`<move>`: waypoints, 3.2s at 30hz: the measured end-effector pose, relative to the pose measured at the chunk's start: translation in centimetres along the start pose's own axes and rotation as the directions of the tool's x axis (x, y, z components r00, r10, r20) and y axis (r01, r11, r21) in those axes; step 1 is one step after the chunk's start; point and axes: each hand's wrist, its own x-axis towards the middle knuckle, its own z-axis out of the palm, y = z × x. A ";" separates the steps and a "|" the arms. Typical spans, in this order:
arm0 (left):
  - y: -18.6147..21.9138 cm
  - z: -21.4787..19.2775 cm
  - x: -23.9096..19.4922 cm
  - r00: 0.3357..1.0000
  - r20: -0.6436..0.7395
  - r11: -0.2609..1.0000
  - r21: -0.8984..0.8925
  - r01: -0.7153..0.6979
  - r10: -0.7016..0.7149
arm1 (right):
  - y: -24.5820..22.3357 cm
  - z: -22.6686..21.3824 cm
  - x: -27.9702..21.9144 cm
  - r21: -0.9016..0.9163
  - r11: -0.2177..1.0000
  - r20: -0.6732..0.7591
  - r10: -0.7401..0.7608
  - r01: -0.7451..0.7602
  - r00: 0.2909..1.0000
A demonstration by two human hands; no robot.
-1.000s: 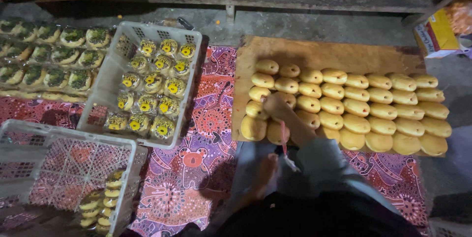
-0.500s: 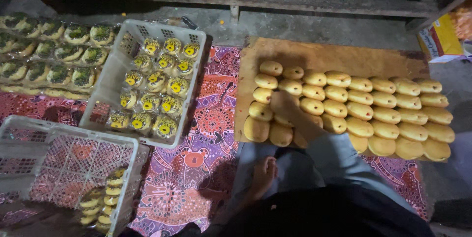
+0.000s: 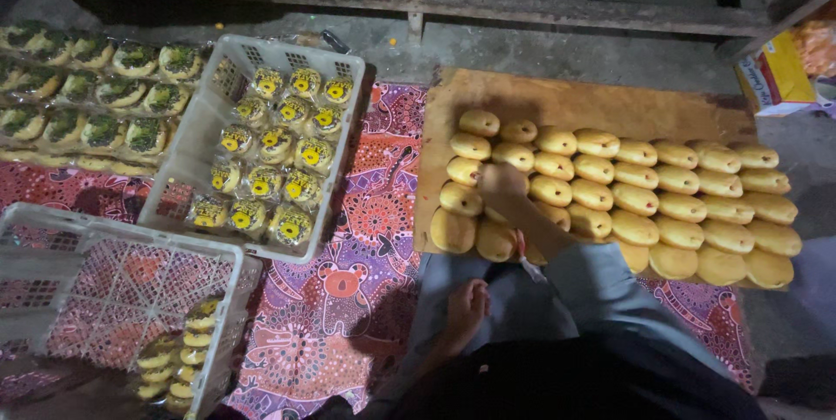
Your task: The person fills rows of small round buns with red jam using a piping bag. They work systematically across the buns arranged on a wooden board, occasionally adjusting the bag and using scissors to trim the tip.
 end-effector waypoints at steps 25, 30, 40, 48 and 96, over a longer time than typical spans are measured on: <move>1.4 0.7 3.0 0.982 -0.085 0.929 0.346 -0.130 0.169 | 1.5 -5.5 -3.0 0.749 0.508 0.378 0.200 -0.426 0.904; 6.3 0.2 3.3 0.951 0.178 0.861 -0.407 0.306 -0.254 | 0.9 -4.4 -8.2 0.907 -0.093 0.410 -0.018 -0.410 0.912; 9.3 -1.1 1.6 0.968 0.126 0.922 -0.300 0.245 -0.216 | 3.4 3.4 -13.5 0.713 -0.474 0.246 -0.522 -0.517 0.817; 12.1 -0.5 -1.2 0.947 0.157 0.889 -0.332 0.316 -0.278 | -0.2 0.5 -14.8 0.948 0.081 0.315 -0.084 -0.309 0.945; 5.8 0.9 -2.0 0.963 -0.041 0.948 -0.191 0.255 -0.267 | 1.3 11.6 -6.0 0.789 0.504 0.307 0.170 -0.350 0.936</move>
